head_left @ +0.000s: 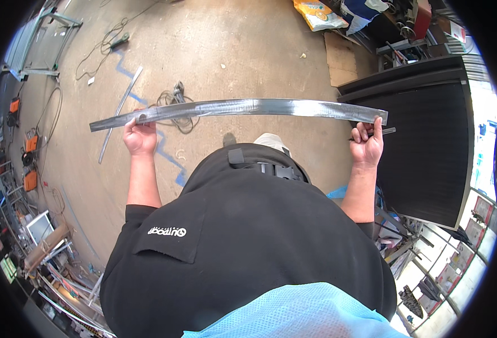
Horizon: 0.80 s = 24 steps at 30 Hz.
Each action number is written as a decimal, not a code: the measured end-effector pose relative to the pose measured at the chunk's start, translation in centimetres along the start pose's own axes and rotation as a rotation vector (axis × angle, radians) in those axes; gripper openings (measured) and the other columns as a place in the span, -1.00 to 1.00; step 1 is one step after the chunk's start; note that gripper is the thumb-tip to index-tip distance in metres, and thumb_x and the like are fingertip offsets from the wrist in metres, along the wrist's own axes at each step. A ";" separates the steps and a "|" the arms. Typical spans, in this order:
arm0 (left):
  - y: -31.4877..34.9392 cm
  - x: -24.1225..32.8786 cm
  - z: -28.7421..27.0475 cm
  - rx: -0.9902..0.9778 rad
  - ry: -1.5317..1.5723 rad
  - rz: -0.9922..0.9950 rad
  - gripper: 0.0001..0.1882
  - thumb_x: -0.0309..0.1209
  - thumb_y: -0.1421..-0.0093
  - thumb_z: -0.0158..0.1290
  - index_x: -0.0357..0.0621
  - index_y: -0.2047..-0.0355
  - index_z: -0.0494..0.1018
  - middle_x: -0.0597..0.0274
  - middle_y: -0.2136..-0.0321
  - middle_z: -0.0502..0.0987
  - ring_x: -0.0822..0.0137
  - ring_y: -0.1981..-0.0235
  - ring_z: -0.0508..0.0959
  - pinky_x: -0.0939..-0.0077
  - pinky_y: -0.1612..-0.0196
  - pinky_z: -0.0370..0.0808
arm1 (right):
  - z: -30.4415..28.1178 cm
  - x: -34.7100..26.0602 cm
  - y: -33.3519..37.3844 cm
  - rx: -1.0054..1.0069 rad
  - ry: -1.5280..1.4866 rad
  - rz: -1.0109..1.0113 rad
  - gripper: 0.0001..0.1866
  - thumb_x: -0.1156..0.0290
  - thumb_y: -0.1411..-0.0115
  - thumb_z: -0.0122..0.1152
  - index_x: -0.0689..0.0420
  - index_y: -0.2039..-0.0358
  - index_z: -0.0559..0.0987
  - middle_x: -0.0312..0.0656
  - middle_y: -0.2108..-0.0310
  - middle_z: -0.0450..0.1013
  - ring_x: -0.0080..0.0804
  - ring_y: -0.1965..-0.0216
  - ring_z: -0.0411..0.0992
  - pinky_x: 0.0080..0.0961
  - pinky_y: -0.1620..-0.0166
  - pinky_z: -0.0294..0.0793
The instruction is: The person uses a speed square and marker to draw lines on a stack of corrugated metal sheets. They then measure the sheets with a tape measure and mark additional points. The person handles the metal sheets and tools throughout the process.
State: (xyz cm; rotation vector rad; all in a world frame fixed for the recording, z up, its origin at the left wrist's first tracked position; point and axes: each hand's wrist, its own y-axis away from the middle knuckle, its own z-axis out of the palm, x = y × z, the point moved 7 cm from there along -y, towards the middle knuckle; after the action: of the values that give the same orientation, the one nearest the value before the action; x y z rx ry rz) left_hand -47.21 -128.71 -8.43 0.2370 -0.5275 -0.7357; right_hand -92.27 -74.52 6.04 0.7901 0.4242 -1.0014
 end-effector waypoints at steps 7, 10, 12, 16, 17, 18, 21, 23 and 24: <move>-9.6 1.5 2.0 0.093 -0.002 0.067 -0.64 -0.38 -0.24 0.15 -0.24 -0.02 0.60 0.03 0.02 0.71 0.06 -0.09 0.67 0.03 -0.25 0.57 | 8.0 2.6 -12.6 -0.134 0.044 0.061 -0.82 0.15 -0.53 0.28 -0.06 0.19 0.68 -0.50 0.44 0.42 -0.60 0.51 0.13 -0.55 0.45 0.10; -12.1 1.9 1.9 0.179 0.020 0.113 -0.63 -0.37 -0.23 0.15 -0.26 -0.01 0.60 0.00 0.05 0.72 0.02 -0.04 0.69 0.02 -0.27 0.57 | 11.7 4.2 -19.0 -0.110 0.074 0.088 -0.80 0.19 -0.53 0.28 -0.11 0.30 0.60 -0.50 0.47 0.38 -0.59 0.52 0.15 -0.55 0.46 0.11; -12.6 2.3 2.2 0.228 -0.001 0.134 -0.61 -0.34 -0.23 0.12 -0.28 -0.01 0.60 0.00 0.06 0.72 0.00 -0.04 0.70 0.01 -0.28 0.57 | 14.8 5.1 -23.2 -0.133 0.098 0.142 -0.77 0.20 -0.54 0.28 -0.12 0.33 0.55 -0.50 0.48 0.36 -0.59 0.53 0.15 -0.55 0.47 0.11; -13.9 3.0 2.5 0.315 0.035 0.211 -0.60 -0.32 -0.23 0.08 -0.30 0.02 0.61 -0.02 0.05 0.73 -0.01 -0.05 0.70 0.00 -0.27 0.58 | 21.2 6.9 -30.5 -0.193 0.195 0.228 -0.80 0.23 -0.54 0.28 -0.11 0.29 0.54 -0.48 0.47 0.35 -0.63 0.54 0.15 -0.57 0.48 0.12; -14.1 3.1 2.6 0.313 0.045 0.218 -0.60 -0.32 -0.22 0.07 -0.31 0.02 0.62 -0.02 0.05 0.74 -0.01 -0.05 0.71 0.00 -0.27 0.59 | 23.0 7.4 -32.3 -0.248 0.214 0.240 -0.83 0.25 -0.54 0.27 -0.11 0.27 0.55 -0.48 0.46 0.39 -0.65 0.56 0.15 -0.58 0.49 0.11; -14.8 3.2 2.6 0.334 0.054 0.247 -0.60 -0.32 -0.22 0.07 -0.31 0.03 0.62 -0.02 0.05 0.74 -0.01 -0.05 0.71 0.00 -0.26 0.60 | 24.4 7.9 -33.7 -0.252 0.221 0.264 -0.83 0.25 -0.54 0.27 -0.10 0.27 0.55 -0.47 0.45 0.40 -0.65 0.56 0.15 -0.58 0.50 0.11; -16.2 3.5 1.9 0.511 0.051 0.331 -0.60 -0.28 -0.25 0.07 -0.25 0.00 0.60 0.06 0.03 0.73 0.04 0.00 0.72 0.06 -0.16 0.63 | 28.9 9.7 -38.0 -0.266 0.225 0.304 -0.86 0.27 -0.53 0.27 -0.09 0.23 0.56 -0.45 0.42 0.46 -0.66 0.57 0.16 -0.58 0.51 0.11; -17.7 3.7 2.0 0.525 0.054 0.329 -0.62 -0.27 -0.25 0.07 -0.25 0.03 0.61 0.07 0.05 0.73 0.04 0.01 0.72 0.06 -0.14 0.63 | 31.5 10.7 -40.2 -0.310 0.273 0.313 -0.87 0.26 -0.53 0.27 -0.09 0.22 0.56 -0.45 0.42 0.46 -0.66 0.57 0.16 -0.58 0.51 0.11; -18.7 4.0 1.8 0.551 0.060 0.336 -0.62 -0.27 -0.25 0.06 -0.24 0.04 0.61 0.07 0.06 0.73 0.04 0.01 0.72 0.07 -0.14 0.63 | 32.8 11.3 -41.3 -0.343 0.289 0.315 -0.88 0.26 -0.54 0.27 -0.09 0.21 0.55 -0.45 0.42 0.45 -0.66 0.56 0.17 -0.58 0.51 0.11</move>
State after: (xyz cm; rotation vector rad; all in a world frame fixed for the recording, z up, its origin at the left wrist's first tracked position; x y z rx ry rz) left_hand -56.44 -145.01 -12.55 0.6638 -0.6863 -0.2429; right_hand -123.67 -118.39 4.08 0.6649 0.6768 -0.5024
